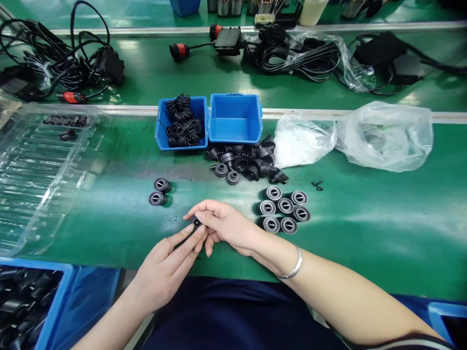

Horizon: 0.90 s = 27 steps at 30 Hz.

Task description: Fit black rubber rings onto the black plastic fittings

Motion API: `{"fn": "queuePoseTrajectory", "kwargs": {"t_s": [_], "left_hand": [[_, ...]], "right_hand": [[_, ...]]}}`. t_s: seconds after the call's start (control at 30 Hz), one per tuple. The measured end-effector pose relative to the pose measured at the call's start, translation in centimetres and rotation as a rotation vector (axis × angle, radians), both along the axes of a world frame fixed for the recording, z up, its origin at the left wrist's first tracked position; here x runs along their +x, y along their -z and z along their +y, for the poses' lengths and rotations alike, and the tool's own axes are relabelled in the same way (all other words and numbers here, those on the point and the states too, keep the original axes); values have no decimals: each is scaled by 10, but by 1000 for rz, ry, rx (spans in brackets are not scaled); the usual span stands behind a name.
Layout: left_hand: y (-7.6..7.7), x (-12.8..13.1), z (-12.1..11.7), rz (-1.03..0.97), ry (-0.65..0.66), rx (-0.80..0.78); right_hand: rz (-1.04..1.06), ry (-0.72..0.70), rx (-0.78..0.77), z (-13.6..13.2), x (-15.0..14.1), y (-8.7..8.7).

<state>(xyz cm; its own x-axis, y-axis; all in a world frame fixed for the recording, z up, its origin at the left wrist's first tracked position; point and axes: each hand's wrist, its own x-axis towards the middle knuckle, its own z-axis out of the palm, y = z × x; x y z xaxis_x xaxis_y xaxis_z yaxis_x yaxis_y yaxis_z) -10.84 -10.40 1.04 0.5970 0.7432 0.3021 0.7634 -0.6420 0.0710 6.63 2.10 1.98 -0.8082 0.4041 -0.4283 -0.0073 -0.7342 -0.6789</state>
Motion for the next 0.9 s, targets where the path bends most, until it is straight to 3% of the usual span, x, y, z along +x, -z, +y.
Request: {"fn": "queuePoseTrajectory", "kwargs": {"t_s": [0.1, 0.27, 0.43, 0.57, 0.67, 0.77, 0.9], "left_hand": [[0, -2, 0, 28, 18, 10], [-7, -11, 17, 22, -31, 25], [-13, -17, 39, 116, -187, 1], [-14, -15, 42, 142, -309, 14], [-17, -10, 36, 48, -350, 29], [-23, -6, 26, -167, -390, 11], [-23, -5, 11, -467, -453, -240]], "right_hand": [[17, 43, 19, -4, -2, 4], [29, 285, 158, -16, -3, 9], [-89, 290, 349, -24, -2, 12], [-111, 290, 518, -28, -3, 15], [-122, 282, 821, -30, 0, 13], [-148, 266, 1239, -30, 14, 5], [-398, 284, 1774, -30, 48, -13]]}}
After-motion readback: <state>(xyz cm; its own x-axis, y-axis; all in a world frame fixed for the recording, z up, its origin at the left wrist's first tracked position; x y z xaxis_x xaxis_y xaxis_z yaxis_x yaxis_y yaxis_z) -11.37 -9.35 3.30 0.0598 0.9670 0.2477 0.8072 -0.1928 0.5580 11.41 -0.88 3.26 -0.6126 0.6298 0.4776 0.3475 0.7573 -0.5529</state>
